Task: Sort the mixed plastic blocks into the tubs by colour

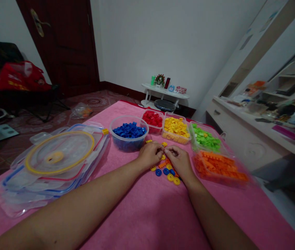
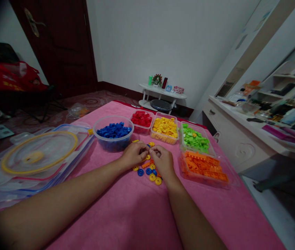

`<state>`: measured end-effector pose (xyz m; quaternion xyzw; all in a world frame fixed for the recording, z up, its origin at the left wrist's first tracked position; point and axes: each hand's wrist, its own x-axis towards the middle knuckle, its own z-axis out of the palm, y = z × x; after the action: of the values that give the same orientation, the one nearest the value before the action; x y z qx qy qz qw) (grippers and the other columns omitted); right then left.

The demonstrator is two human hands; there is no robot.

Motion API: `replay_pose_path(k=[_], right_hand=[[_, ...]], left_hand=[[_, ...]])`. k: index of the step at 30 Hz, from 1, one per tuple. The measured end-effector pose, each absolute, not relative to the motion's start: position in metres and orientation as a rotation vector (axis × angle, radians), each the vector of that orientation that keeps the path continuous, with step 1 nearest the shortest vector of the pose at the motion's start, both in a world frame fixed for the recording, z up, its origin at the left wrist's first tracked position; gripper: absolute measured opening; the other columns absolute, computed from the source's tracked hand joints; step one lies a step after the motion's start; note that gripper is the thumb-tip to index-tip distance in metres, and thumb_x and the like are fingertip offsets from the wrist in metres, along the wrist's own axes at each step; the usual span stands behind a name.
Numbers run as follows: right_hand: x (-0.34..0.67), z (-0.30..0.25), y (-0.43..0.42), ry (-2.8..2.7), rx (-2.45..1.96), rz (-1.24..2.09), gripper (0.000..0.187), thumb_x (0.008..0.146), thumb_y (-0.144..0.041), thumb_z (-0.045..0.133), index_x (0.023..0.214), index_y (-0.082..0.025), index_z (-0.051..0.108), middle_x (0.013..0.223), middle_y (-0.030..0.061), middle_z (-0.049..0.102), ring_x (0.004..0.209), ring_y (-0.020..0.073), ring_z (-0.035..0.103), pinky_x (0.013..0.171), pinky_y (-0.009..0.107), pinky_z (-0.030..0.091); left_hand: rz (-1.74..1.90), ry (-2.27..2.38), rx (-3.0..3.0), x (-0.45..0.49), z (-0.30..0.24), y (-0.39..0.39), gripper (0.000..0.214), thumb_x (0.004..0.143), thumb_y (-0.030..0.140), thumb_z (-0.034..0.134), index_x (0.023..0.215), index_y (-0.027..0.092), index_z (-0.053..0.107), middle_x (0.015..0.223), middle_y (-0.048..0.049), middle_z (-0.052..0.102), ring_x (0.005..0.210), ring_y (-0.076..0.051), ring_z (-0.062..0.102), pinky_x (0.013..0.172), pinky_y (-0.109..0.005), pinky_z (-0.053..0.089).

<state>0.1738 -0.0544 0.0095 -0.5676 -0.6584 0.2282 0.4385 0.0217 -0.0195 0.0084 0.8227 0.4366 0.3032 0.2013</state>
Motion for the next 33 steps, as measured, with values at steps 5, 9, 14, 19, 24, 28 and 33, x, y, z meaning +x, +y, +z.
replay_pose_path(k=[5,9,14,19,24,28,33], right_hand=[[0.1745,0.0094,-0.0545,-1.634,-1.408,0.576,0.02,0.08,-0.034,0.055,0.078,-0.017,0.065,0.073,0.003,0.066,0.063,0.0158,0.057,0.058,0.026,0.043],[0.1756,0.0072,-0.0533,-1.636,-1.396,0.562,0.019,0.08,-0.033,0.054,0.078,-0.017,0.065,0.071,0.0025,0.066,0.061,0.0149,0.055,0.057,0.025,0.042],[0.1748,0.0076,-0.0529,-1.643,-1.396,0.551,0.019,0.08,-0.032,0.054,0.078,-0.017,0.065,0.071,0.0023,0.066,0.061,0.015,0.056,0.058,0.025,0.043],[0.1743,0.0077,-0.0518,-1.634,-1.419,0.559,0.018,0.079,-0.03,0.055,0.078,-0.017,0.066,0.073,0.0029,0.067,0.064,0.0152,0.058,0.06,0.025,0.043],[0.1752,0.0058,-0.0518,-1.645,-1.412,0.554,0.019,0.08,-0.032,0.054,0.078,-0.017,0.065,0.073,0.0026,0.067,0.064,0.0152,0.058,0.059,0.025,0.043],[0.1755,0.006,-0.0526,-1.655,-1.423,0.539,0.019,0.081,-0.032,0.053,0.078,-0.017,0.065,0.073,0.0028,0.067,0.064,0.0153,0.058,0.059,0.024,0.043],[0.1757,0.0064,-0.0522,-1.658,-1.421,0.537,0.02,0.08,-0.033,0.053,0.079,-0.017,0.065,0.073,0.0029,0.067,0.063,0.015,0.057,0.058,0.024,0.042]], left_hand=[[0.856,1.219,2.289,0.0215,0.0077,-0.0201,0.023,0.077,0.023,0.049,0.088,0.021,0.07,0.082,-0.0038,0.063,0.077,-0.016,0.057,0.068,-0.026,0.042],[0.865,1.207,2.281,0.0214,0.0067,-0.0197,0.023,0.077,0.023,0.05,0.087,0.021,0.07,0.082,-0.0036,0.063,0.075,-0.016,0.056,0.067,-0.025,0.042],[0.867,1.199,2.289,0.0212,0.0072,-0.0185,0.022,0.077,0.022,0.049,0.086,0.019,0.07,0.081,-0.0041,0.064,0.076,-0.016,0.056,0.068,-0.026,0.042],[0.876,1.188,2.294,0.0216,0.0059,-0.0176,0.023,0.077,0.023,0.049,0.087,0.02,0.07,0.083,-0.0041,0.064,0.078,-0.017,0.057,0.071,-0.026,0.042],[0.868,1.21,2.293,0.0222,0.0064,-0.0183,0.023,0.078,0.023,0.049,0.086,0.02,0.07,0.081,-0.0038,0.064,0.077,-0.016,0.057,0.069,-0.026,0.042],[0.856,1.222,2.292,0.0223,0.0082,-0.0189,0.022,0.078,0.024,0.049,0.085,0.019,0.069,0.081,-0.0041,0.064,0.077,-0.016,0.057,0.07,-0.026,0.042],[0.845,1.225,2.299,0.0217,0.0085,-0.0189,0.022,0.078,0.024,0.048,0.084,0.019,0.07,0.08,-0.0041,0.064,0.075,-0.016,0.056,0.068,-0.026,0.042]])
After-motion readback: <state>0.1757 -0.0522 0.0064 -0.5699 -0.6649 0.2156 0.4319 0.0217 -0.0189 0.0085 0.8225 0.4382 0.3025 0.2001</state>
